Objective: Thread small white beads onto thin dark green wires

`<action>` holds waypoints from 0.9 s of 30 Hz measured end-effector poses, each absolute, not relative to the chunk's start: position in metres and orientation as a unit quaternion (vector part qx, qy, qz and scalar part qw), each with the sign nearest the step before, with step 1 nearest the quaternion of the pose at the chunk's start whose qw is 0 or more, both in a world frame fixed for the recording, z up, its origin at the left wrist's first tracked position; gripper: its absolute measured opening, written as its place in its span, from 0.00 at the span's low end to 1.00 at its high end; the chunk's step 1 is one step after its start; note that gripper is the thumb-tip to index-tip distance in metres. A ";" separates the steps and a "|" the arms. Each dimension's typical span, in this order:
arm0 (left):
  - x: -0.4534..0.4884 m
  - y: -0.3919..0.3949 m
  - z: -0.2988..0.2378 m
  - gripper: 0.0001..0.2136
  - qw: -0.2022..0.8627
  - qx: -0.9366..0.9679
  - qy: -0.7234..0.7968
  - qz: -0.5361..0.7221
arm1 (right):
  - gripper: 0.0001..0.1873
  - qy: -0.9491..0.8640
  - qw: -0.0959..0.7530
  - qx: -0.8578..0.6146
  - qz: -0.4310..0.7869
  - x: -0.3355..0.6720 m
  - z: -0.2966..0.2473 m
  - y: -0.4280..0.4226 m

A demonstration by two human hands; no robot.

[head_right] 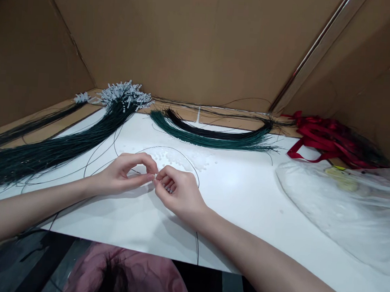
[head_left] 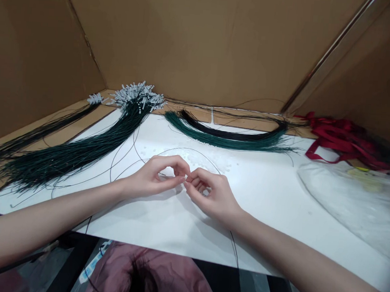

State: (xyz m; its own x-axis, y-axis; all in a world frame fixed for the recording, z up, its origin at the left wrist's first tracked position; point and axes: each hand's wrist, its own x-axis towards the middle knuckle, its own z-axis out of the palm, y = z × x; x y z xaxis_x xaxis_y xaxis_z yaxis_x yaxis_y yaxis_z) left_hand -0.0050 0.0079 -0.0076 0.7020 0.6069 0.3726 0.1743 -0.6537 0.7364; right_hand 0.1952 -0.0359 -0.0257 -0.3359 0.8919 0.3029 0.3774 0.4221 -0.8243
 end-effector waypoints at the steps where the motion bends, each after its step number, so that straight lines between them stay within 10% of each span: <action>1: -0.005 0.008 -0.008 0.04 0.351 0.854 0.230 0.308 | 0.02 -0.748 0.390 -0.423 0.331 0.195 -0.026 -0.036; 27: -0.006 0.009 -0.010 0.07 0.411 0.832 0.241 0.283 | 0.03 -0.752 0.389 -0.415 0.333 0.195 -0.024 -0.037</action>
State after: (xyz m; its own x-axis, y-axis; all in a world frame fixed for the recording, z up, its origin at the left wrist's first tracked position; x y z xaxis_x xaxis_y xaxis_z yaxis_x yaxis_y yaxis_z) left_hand -0.0057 0.0086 -0.0100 0.7239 0.6340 0.2720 0.1688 -0.5451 0.8212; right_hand 0.1947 -0.0365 -0.0239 -0.3521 0.8837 0.3082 0.3647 0.4328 -0.8244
